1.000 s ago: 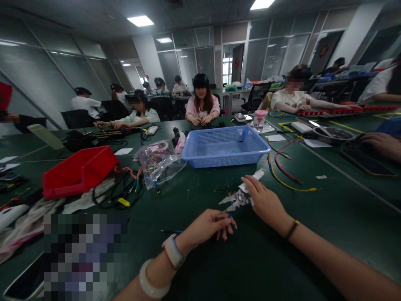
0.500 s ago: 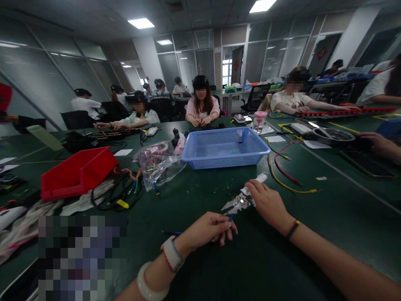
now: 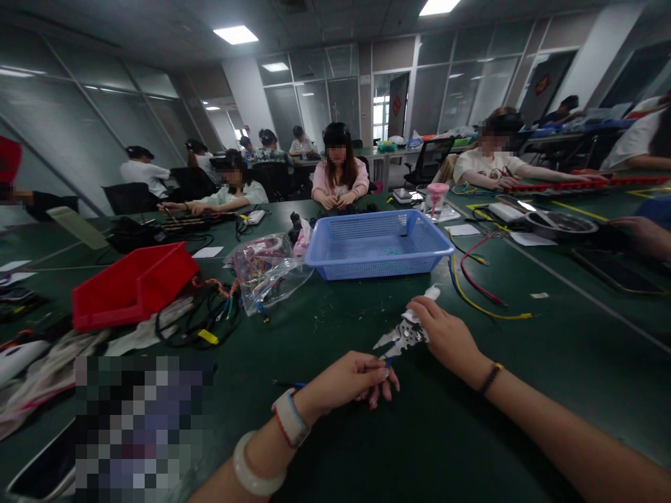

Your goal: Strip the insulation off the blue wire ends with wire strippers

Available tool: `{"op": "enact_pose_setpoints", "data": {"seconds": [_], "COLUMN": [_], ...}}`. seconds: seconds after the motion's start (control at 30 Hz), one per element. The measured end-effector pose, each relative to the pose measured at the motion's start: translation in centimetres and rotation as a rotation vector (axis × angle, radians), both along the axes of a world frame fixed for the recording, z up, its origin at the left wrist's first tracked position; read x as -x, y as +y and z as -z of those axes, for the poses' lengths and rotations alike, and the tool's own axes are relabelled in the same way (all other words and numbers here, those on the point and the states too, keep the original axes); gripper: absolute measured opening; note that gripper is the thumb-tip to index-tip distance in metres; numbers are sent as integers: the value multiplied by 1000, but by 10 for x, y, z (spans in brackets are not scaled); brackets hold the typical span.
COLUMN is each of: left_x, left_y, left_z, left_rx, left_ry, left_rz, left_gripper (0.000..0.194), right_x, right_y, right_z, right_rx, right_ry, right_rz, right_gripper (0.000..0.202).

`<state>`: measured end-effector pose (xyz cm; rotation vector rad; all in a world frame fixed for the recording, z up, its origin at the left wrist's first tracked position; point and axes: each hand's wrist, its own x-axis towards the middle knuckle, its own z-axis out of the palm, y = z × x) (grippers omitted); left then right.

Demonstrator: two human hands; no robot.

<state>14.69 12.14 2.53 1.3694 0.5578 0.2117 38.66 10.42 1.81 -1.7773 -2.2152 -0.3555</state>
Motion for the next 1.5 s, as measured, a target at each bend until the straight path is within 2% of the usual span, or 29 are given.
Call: {"op": "enact_pose_setpoints", "data": {"seconds": [0.1,0.37,0.57,0.73,1.0,1.5], "left_x": [0,3,6,6,7,7], "left_y": [0,0,2,1,1,1], "left_z": [-1,-3,-5,-7,-7,-8], "left_rx": [19,47,48,47,67,52], "left_ry": [14,-14,-37,-37,-20,-16], "left_rz": [12,78,124,129,140,136], "left_gripper": [31,31,32,32,31,33], "right_x": [-2,-8,-11,-11,-8,-6], "right_y": [1,3,4,4,4,1], "right_z": [3,4,6,9,6,-2], "right_rx": [11,-67,24,-2,-67,-63], "right_ry": [45,31,144,177,101,-9], "right_rz": [-44,-133,-227,-225,-196,-73], "right_gripper": [57,61,66,59,32,16]}}
